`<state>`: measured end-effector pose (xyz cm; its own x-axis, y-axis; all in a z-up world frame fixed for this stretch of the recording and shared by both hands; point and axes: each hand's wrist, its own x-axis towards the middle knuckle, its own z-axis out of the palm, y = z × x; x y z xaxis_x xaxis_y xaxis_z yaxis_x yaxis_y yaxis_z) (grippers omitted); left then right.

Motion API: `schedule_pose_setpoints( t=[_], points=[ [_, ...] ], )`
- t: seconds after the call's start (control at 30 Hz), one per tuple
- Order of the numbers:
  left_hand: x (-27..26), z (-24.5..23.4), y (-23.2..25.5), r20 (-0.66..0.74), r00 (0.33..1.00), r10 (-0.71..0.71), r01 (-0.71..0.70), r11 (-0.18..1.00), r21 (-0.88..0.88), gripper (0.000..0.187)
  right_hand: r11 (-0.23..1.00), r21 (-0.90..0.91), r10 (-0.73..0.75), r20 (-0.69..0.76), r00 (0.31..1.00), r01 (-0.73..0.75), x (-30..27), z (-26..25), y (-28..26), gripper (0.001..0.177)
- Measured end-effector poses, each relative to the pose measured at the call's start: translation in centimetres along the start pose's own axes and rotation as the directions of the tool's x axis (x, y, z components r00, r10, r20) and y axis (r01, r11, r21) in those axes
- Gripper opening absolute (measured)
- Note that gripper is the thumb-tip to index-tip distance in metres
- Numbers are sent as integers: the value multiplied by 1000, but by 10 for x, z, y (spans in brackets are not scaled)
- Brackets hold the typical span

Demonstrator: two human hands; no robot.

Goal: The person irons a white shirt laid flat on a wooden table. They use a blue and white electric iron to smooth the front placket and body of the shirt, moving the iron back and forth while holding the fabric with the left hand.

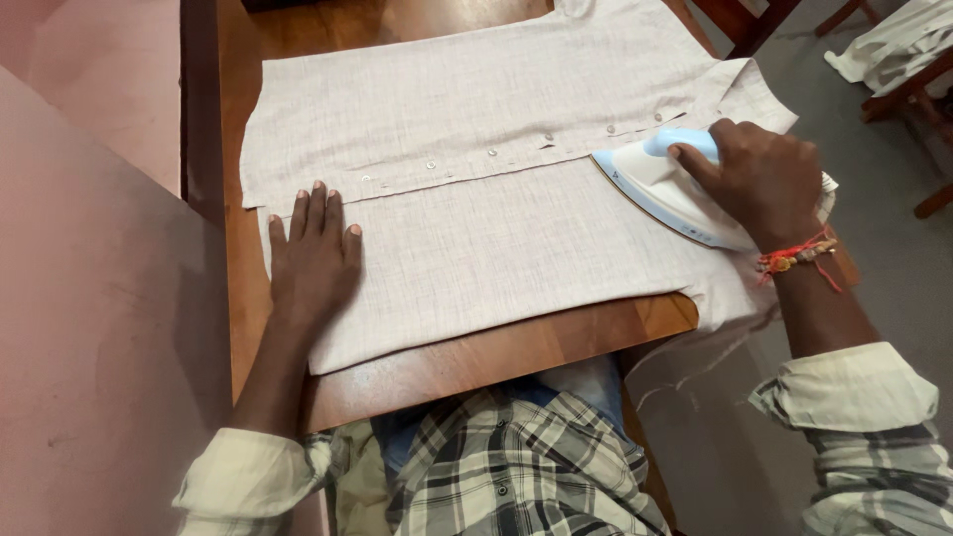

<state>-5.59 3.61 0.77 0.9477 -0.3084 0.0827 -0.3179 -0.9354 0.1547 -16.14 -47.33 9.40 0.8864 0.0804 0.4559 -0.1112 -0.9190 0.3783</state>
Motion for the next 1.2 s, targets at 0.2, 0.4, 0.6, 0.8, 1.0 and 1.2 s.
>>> schedule_pose_setpoints(
  t=[0.2, 0.4, 0.6, 0.8, 1.0, 1.2],
  points=[
    [2, 1, -2, 0, 1000, 0, 0, 1000, 0, 65, 996, -59, 75, 112, 991, -68, -4, 12, 20, 65],
    [1, 2, -2, 8, 1000, -4, 4, 1000, 4, 66, 988, -125, 90, 10, 996, -88, -20, 30, 43, 68],
    [3, 4, -3, 15, 1000, 4, -5, 1000, 11, 67, 975, -188, 119, -23, 993, -121, -21, 38, 52, 67],
    [2, 2, -2, 15, 1000, 3, -3, 1000, -3, 66, 971, -162, 175, -32, 984, -178, -17, 45, 49, 66],
    [-2, -3, -10, -68, 997, 25, -30, 997, -72, 64, 961, -166, 234, 65, 970, -221, -11, 32, 43, 69],
    [-26, -33, 1, -87, 994, -67, -10, 729, -684, 60, 999, -13, 39, -16, 999, -39, -3, -11, -4, 65]
  ],
)
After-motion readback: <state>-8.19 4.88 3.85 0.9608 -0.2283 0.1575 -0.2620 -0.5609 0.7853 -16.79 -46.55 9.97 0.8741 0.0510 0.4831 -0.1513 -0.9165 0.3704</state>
